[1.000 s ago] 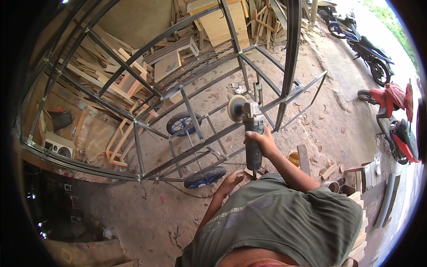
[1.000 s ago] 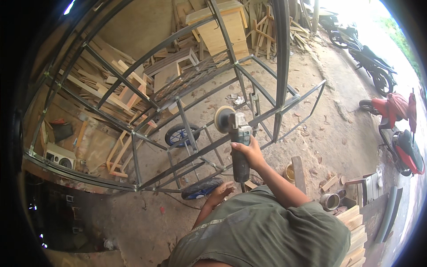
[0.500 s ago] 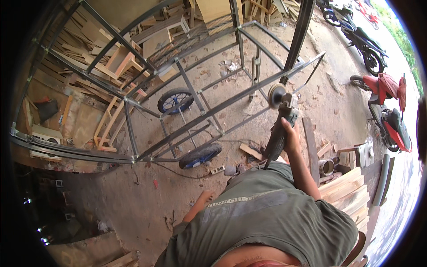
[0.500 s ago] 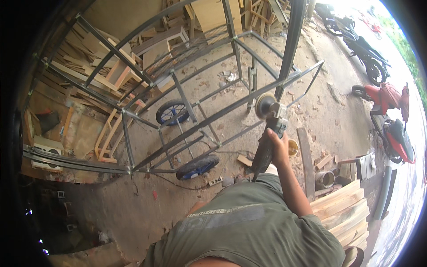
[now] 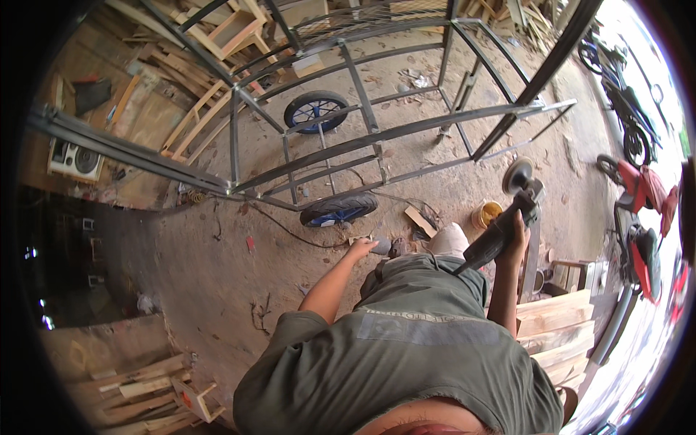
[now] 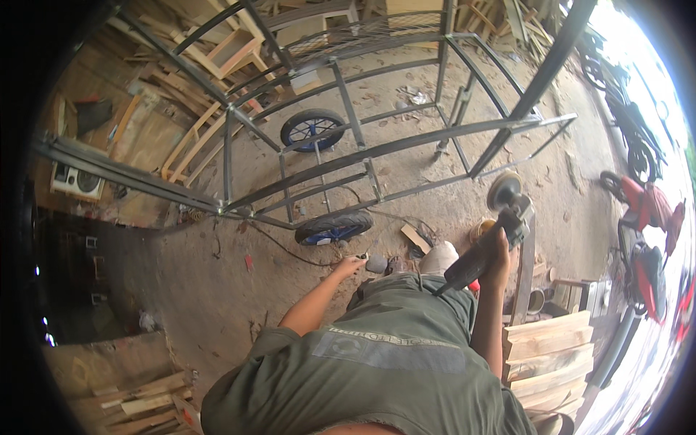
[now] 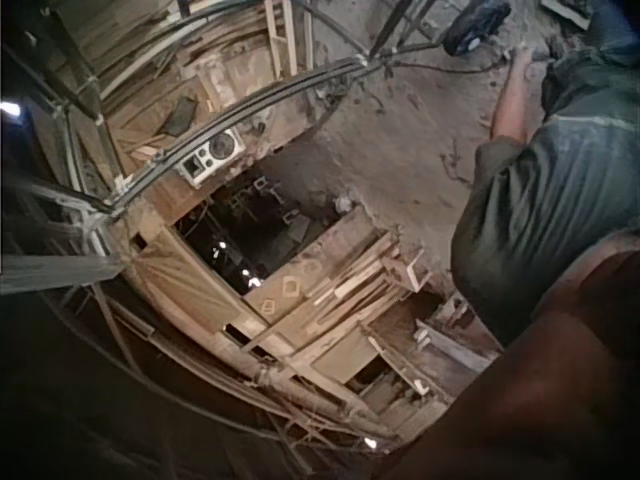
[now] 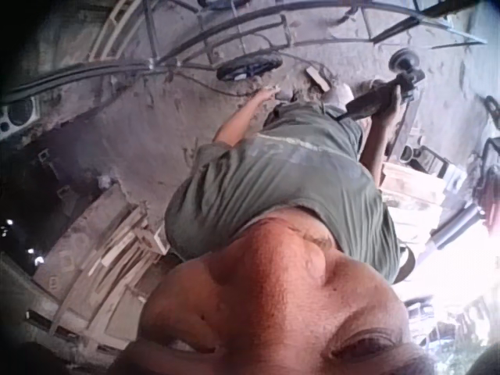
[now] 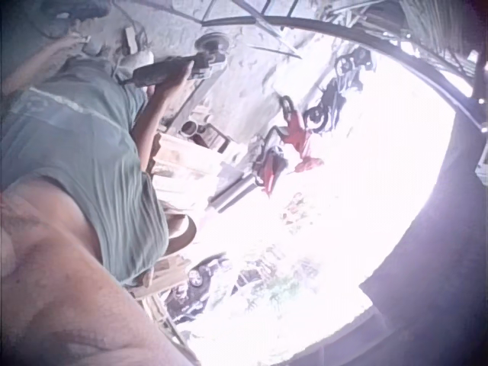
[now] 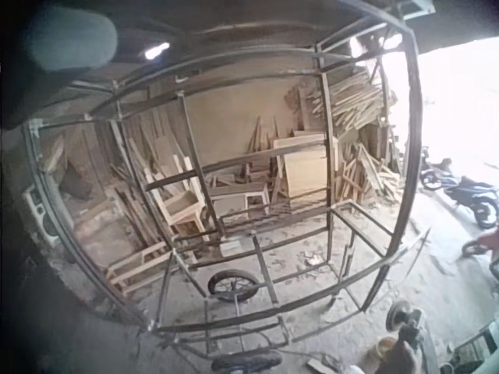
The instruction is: The person uses an angle grinder to smooth the joints and edges of a large metal frame with wheels.
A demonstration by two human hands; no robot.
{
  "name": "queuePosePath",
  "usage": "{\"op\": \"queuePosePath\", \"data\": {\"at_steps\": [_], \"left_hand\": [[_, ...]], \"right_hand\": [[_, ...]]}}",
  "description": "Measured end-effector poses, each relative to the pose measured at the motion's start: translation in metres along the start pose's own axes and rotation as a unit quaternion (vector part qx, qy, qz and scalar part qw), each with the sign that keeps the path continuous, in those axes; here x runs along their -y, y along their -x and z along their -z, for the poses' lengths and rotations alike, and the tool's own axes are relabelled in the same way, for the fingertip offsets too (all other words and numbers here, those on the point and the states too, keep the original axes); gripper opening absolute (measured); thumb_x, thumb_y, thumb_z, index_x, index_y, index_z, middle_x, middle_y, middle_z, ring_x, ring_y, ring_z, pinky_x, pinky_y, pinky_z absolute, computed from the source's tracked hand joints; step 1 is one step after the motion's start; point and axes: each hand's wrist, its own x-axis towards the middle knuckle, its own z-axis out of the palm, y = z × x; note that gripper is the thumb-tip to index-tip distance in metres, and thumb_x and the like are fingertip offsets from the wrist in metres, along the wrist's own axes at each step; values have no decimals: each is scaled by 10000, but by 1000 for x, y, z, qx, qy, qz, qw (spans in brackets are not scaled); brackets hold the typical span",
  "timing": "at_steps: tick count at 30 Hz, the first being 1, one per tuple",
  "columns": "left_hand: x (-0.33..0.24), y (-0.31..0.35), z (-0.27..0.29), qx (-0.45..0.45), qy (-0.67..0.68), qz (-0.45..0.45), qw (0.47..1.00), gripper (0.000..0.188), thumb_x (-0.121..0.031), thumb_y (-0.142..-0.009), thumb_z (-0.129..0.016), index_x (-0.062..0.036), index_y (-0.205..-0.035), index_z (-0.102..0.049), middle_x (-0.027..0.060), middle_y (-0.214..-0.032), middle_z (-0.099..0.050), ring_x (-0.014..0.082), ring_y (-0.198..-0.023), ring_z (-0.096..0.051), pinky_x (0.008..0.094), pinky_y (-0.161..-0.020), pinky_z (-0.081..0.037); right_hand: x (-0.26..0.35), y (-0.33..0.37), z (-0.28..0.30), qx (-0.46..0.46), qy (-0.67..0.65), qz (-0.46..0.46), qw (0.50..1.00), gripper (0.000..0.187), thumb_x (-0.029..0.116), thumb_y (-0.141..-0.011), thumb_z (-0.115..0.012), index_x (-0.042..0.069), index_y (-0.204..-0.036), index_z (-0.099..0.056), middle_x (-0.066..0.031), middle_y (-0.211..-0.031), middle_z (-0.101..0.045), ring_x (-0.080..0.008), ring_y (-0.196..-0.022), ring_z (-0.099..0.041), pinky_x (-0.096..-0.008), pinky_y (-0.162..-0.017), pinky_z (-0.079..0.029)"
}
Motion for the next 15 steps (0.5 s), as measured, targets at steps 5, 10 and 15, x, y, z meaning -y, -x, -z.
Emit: {"op": "queuePosePath", "data": {"at_steps": [5, 10, 15], "left_hand": [[5, 15, -11, 38, -43, -27, 998, 621, -544, -883, -708, 33, -1113, -702, 138, -986, -726, 226, -835, -681, 381, -719, -528], [71, 42, -7, 23, -36, 41, 998, 611, -548, -875, -710, 23, -1093, -710, 126, -934, -724, 240, -741, -673, 382, -667, -525], [100, 96, 0, -29, 4, 111, 993, 565, -546, -829, -743, 17, -825, -692, 112, -721, -635, 238, -640, -607, 388, -609, -486]], "right_hand": [[-4, 14, 9, 23, 32, 41, 998, 445, 411, -993, -621, -27, -1070, -622, -134, -847, -687, -232, -717, -708, -346, -658, -594], [-7, 19, 18, 30, -7, 21, 999, 318, 283, -1005, -627, 37, -1199, -573, -80, -941, -654, -178, -790, -672, -326, -681, -560], [-1, 38, 41, 57, 1, 32, 998, 321, 279, -1003, -625, 18, -1181, -568, -97, -920, -654, -197, -759, -674, -335, -662, -564]]}}
